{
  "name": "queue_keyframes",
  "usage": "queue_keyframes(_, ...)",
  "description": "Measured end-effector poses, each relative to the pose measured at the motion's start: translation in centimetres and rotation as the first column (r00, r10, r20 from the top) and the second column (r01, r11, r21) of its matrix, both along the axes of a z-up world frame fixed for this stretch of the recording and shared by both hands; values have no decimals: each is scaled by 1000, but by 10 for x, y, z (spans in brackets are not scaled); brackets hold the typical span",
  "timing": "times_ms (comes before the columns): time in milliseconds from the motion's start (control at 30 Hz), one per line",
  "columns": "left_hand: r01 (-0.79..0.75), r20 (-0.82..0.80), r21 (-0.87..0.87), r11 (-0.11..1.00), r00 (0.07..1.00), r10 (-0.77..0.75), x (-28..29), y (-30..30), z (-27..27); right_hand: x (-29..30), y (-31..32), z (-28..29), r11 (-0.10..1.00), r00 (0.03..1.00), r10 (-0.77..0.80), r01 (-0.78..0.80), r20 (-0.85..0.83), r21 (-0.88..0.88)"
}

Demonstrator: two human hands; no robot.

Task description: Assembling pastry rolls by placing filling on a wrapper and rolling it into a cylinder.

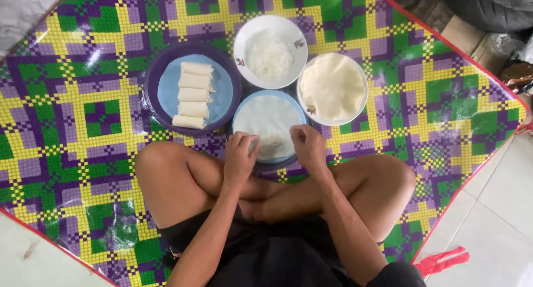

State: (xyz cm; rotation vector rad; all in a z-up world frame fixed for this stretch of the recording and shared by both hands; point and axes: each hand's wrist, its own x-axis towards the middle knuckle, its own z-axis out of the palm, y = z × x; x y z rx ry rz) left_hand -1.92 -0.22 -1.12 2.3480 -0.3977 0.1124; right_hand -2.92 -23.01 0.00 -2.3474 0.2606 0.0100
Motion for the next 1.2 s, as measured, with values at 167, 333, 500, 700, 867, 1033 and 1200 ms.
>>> queue_keyframes(167,1,69,-19,1000,998,0,-5,-3,6,-9,-5,-7,998,998,50,-51,33,26)
queue_keyframes(333,29,91,3,1000,995,-30,-3,2,-10,-10,-5,-9,998,999,48,-48,-3,48)
queue_keyframes(500,-12,48,-35,999,999,14,-3,-5,1,-6,5,-5,986,981,121,-137,154,97)
queue_keyframes(700,10,65,-55,998,998,-6,3,-5,2,1,18,21,985,996,61,-71,67,160)
queue_keyframes(867,10,36,-90,996,999,-7,3,-5,1,1,18,-1,990,993,89,-97,81,98)
queue_keyframes(1033,-32,-94,-150,988,995,18,2,-9,-9,2,22,-1,987,968,112,-135,227,90)
queue_keyframes(1200,23,-25,-78,997,999,-25,7,-5,-13,1,18,-12,987,976,119,-137,180,88)
